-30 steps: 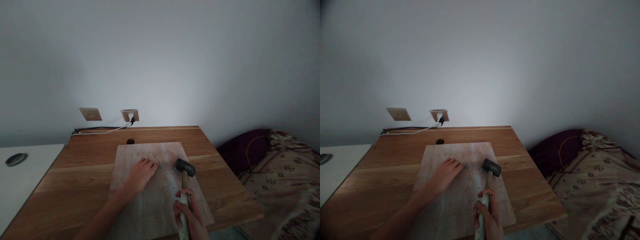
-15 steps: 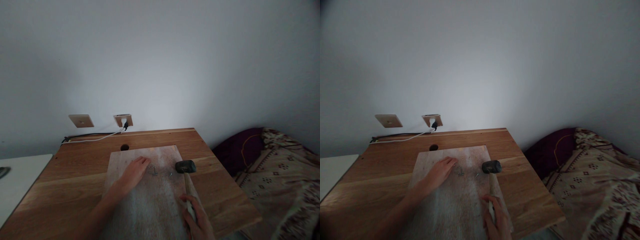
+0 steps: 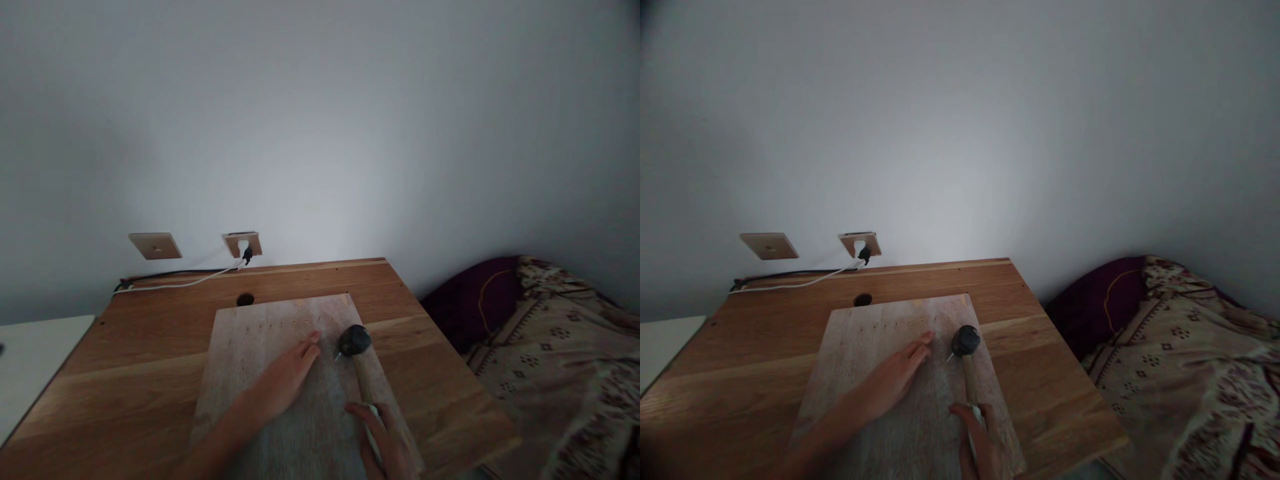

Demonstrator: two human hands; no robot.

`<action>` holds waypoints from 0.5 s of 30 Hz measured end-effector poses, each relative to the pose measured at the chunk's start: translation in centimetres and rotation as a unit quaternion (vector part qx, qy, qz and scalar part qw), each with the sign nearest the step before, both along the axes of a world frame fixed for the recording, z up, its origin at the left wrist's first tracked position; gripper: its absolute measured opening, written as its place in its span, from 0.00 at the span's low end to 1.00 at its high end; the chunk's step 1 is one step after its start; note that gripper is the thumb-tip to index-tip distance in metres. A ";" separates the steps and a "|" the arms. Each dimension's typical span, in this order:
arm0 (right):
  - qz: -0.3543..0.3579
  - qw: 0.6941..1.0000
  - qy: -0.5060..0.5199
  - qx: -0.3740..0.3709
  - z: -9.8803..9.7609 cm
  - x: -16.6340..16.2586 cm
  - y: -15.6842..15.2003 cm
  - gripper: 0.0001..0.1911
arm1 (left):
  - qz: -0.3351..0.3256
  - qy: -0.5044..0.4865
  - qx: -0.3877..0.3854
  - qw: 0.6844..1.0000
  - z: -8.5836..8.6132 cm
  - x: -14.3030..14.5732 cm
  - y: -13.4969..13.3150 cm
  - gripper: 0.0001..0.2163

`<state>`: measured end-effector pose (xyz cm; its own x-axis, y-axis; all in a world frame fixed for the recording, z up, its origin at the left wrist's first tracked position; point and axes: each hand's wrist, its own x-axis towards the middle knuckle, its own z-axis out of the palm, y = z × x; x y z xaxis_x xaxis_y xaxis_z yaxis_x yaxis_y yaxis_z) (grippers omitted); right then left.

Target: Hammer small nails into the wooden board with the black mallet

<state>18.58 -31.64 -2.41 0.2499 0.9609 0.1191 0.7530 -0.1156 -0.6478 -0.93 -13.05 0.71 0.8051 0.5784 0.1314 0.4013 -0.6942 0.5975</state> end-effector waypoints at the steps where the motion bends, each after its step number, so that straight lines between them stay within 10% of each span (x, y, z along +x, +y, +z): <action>1: -0.002 1.000 0.016 0.005 -0.1 0.1 -0.1 0.26 | -0.011 -0.013 0.001 1.000 0.1 0.2 -0.2 0.22; 15: -0.105 0.993 0.050 0.028 0.9 -0.3 1.3 0.28 | 0.047 -0.091 0.009 0.995 1.6 7.3 8.1 0.12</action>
<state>18.32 -30.39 -1.47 0.4567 0.8791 0.1362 0.6483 -0.2240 -0.7277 6.37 -4.91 2.29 0.7099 0.6457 0.2813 0.3505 -0.6702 0.6542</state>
